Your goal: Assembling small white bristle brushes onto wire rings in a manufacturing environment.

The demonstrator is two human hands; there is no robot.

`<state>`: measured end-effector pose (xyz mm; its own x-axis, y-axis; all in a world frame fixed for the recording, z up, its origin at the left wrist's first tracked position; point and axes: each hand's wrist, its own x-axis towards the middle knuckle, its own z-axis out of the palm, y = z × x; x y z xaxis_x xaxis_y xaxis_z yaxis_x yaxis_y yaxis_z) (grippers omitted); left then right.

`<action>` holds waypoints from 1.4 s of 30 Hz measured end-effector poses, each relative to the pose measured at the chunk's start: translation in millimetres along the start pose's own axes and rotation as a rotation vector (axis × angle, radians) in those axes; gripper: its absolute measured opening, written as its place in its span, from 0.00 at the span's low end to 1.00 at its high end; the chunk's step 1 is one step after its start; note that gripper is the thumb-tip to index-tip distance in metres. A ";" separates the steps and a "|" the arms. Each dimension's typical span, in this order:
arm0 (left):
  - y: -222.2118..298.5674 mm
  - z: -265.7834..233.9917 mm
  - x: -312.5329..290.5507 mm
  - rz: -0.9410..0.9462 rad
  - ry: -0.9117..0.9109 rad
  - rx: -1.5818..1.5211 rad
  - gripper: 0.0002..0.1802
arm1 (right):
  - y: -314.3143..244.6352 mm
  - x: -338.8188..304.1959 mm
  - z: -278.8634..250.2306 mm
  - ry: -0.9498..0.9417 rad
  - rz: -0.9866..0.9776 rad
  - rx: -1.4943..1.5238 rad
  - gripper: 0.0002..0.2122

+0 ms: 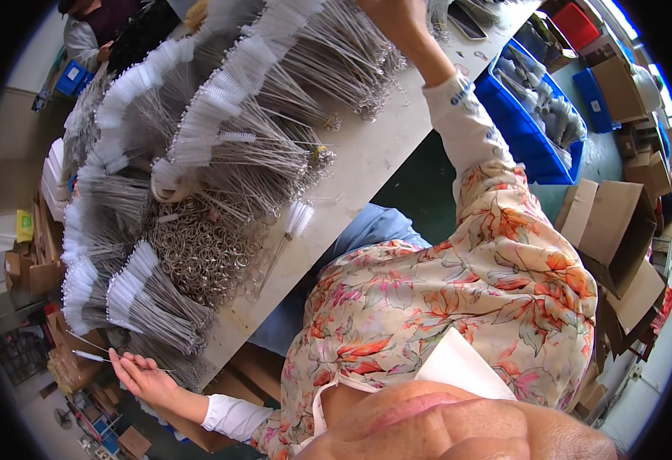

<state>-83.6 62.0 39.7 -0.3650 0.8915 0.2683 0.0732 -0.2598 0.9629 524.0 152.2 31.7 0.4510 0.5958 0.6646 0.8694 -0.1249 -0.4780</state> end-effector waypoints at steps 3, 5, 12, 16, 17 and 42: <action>-12.7 9.8 -0.2 -0.042 -0.066 0.025 0.21 | 27.4 13.1 33.5 -0.282 0.074 -0.304 0.12; -8.1 22.5 -6.3 -0.045 -0.022 0.021 0.21 | 9.7 13.0 28.8 -0.232 0.082 -0.212 0.11; -3.9 33.5 2.7 -0.124 -0.066 -0.081 0.20 | 71.4 57.9 -18.6 0.264 0.067 0.558 0.11; -6.4 42.9 -0.3 -0.134 -0.040 -0.065 0.20 | 164.9 33.8 -12.0 0.217 0.189 0.512 0.09; -11.6 46.7 0.4 -0.150 -0.070 -0.084 0.20 | 182.9 27.8 -10.8 0.308 0.031 0.170 0.09; 12.0 245.3 -96.4 0.218 -0.579 0.076 0.12 | -102.4 -81.6 -23.0 -0.503 0.247 1.770 0.08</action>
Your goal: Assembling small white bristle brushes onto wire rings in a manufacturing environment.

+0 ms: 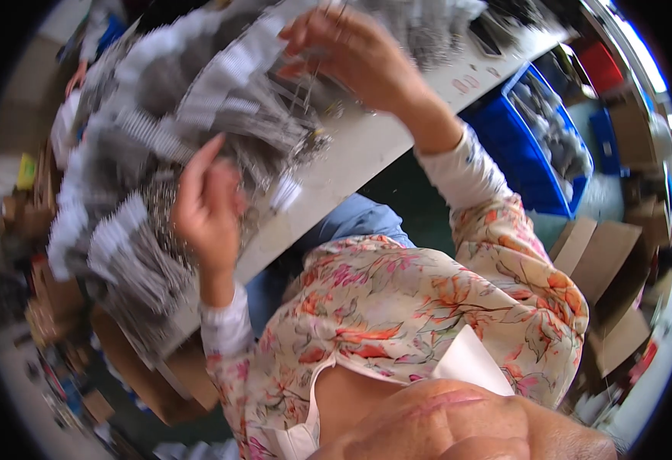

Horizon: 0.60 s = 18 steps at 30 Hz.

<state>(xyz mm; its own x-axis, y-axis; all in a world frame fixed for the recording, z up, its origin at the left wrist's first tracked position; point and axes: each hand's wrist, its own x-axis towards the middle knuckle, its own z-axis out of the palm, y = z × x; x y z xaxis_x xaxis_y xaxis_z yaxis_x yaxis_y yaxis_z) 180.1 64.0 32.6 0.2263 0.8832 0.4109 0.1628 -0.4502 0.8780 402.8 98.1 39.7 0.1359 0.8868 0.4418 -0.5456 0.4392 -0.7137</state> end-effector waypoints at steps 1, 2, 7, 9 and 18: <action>-2.2 12.0 6.2 0.054 -0.045 0.058 0.12 | 8.3 -13.3 11.1 -0.144 0.169 0.052 0.09; -15.5 19.0 10.9 0.162 -0.064 0.118 0.11 | 26.7 -24.5 28.4 -0.189 0.195 -0.048 0.09; -17.1 -0.3 -0.9 0.346 0.101 0.151 0.09 | 41.2 -56.4 74.9 -0.269 0.054 -0.031 0.12; -29.8 -9.9 -6.7 0.490 0.278 -0.048 0.07 | 51.1 -55.4 50.1 -0.166 -0.067 -0.374 0.14; -61.0 -24.3 -53.0 0.658 0.109 0.465 0.21 | 101.2 -74.4 65.5 -0.021 0.656 0.672 0.09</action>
<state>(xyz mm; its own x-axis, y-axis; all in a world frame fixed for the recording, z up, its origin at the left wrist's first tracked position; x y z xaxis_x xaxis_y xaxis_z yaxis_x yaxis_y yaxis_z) 134.8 47.9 -36.8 0.3237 0.4157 0.8499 0.4167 -0.8691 0.2664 283.3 67.2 -29.8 -0.3797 0.9219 0.0770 -0.8719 -0.3288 -0.3628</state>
